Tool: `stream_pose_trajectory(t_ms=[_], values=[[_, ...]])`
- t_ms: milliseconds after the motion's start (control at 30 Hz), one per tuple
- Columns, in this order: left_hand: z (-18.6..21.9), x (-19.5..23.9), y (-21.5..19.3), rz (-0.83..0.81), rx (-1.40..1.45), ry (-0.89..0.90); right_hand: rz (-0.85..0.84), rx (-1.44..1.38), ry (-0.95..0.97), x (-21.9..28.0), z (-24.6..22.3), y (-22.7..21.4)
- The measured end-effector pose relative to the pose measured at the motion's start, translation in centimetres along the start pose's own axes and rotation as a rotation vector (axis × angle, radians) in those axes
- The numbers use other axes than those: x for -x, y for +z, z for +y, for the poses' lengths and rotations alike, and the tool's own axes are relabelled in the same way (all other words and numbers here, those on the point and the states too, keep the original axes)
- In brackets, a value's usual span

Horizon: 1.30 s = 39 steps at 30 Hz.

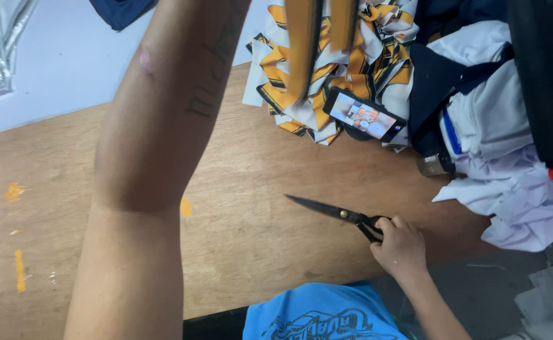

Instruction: The person uses scissors to cut a long sheet of yellow and black striped paper into narrow strips on a wooden table. After cutting, the person gathers the strips and places them into a nearby bin.

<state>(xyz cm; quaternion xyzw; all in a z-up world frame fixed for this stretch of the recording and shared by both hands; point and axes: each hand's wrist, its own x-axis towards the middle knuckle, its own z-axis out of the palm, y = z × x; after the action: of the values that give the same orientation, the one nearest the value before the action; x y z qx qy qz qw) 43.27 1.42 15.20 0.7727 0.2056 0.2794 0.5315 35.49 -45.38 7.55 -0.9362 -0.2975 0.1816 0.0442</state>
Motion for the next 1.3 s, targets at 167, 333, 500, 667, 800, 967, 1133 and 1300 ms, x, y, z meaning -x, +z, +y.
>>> stream_pose_trajectory(t_ms=[167,333,500,667,800,967,1133,1300], values=[[-3.0,-7.5,1.6,-0.056,-0.171,-0.041,-0.068,-0.071,-0.086,-3.1,0.3,-3.8],[-8.0,-5.9,1.2,-0.119,-0.683,-0.023,0.155,-0.371,-0.145,-7.5,1.7,-11.6],[-14.1,1.7,3.5,-0.116,-0.055,-0.545,0.409,-0.204,-0.32,-26.5,0.3,-18.7],[-14.2,1.8,8.6,0.075,-0.07,-0.63,-0.086,-0.193,0.192,-45.6,-5.0,-16.8],[-13.3,1.0,10.1,0.225,0.296,-0.546,-0.036,0.059,-0.08,-50.0,-10.0,-11.0],[-13.3,2.3,8.0,0.167,0.812,-0.595,-0.19,-0.108,-0.225,-49.5,-15.1,-8.0],[-16.0,8.0,-1.2,0.211,0.725,-0.55,-0.27,-0.358,-0.339,-45.1,-23.3,-3.1],[-18.1,18.1,-15.5,0.261,0.65,-0.661,-0.322,-0.329,-0.45,-35.5,-35.6,3.7]])
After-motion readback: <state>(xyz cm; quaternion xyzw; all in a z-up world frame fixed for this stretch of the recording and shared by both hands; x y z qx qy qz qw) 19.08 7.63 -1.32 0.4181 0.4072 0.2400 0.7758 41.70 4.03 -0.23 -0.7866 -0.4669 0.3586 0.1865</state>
